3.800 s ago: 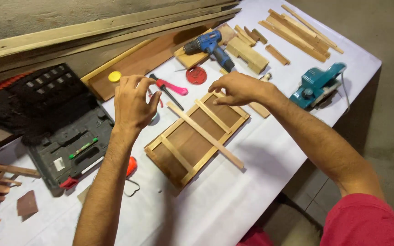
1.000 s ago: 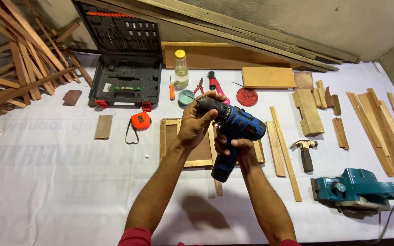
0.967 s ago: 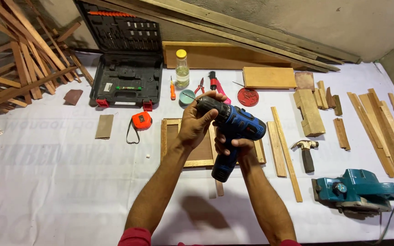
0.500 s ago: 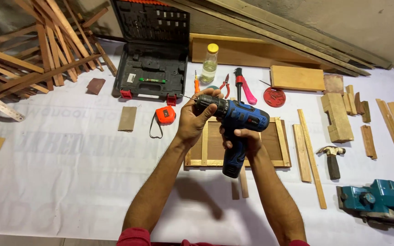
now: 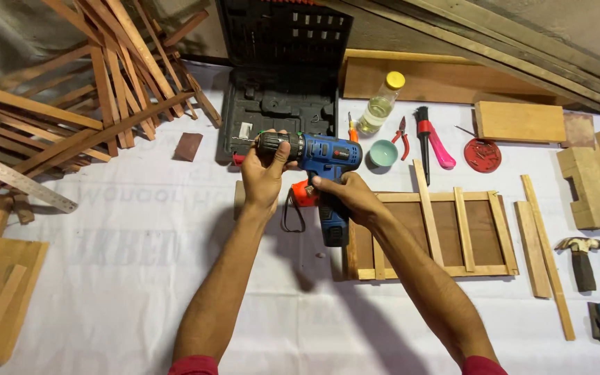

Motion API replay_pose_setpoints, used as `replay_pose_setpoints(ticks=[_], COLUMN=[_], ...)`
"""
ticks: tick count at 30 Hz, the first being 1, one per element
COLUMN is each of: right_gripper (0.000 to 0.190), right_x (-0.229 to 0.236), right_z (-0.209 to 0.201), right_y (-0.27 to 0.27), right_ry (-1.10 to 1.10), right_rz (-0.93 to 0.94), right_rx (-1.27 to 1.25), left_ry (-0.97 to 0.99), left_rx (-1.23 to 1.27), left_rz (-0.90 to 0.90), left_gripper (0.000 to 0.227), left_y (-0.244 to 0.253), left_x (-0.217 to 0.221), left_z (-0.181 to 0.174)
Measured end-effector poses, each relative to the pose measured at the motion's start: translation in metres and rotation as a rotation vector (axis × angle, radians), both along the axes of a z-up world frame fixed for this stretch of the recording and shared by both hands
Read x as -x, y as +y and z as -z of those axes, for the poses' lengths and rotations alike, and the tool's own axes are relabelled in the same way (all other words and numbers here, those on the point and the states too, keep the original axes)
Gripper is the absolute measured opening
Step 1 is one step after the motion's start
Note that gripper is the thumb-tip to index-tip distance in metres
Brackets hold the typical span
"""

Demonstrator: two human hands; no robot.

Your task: Measuring, marking, and assembling wooden pieces to construct a frame structure.

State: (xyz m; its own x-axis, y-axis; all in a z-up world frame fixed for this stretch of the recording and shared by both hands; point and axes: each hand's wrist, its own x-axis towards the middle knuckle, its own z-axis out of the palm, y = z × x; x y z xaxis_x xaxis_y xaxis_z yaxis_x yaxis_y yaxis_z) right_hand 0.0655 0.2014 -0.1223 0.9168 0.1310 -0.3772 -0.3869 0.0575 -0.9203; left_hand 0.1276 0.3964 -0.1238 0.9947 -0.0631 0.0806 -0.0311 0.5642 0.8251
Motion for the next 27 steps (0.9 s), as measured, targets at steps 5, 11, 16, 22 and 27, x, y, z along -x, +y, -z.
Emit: replay_pose_setpoints(ticks=[5,11,16,22,27], right_gripper=[0.043,0.056,0.062,0.063,0.057], right_x=[-0.057,-0.139,-0.191,-0.234,-0.242], right_z=[0.003,0.002,0.023,0.059,0.075], right_y=[0.025,0.014,0.007,0.003,0.011], right_ry=[-0.062,-0.016,-0.05,-0.035,-0.079], right_rz=[0.085,0.17,0.174,0.157,0.112], right_rx=[0.254,0.582,0.732,0.869,0.972], left_ry=[0.036,0.081,0.097,0.161,0.335], left_rx=[-0.138,-0.184,-0.301,-0.384,-0.608], left_rz=[0.003,0.069,0.027,-0.053,-0.093], left_gripper=[0.042,0.04,0.039,0.035,0.036], left_y=[0.018,0.02,0.009,0.0,0.001], left_x=[-0.069,-0.161,-0.227,-0.266,-0.27], left_z=[0.02,0.06,0.119,0.136,0.124])
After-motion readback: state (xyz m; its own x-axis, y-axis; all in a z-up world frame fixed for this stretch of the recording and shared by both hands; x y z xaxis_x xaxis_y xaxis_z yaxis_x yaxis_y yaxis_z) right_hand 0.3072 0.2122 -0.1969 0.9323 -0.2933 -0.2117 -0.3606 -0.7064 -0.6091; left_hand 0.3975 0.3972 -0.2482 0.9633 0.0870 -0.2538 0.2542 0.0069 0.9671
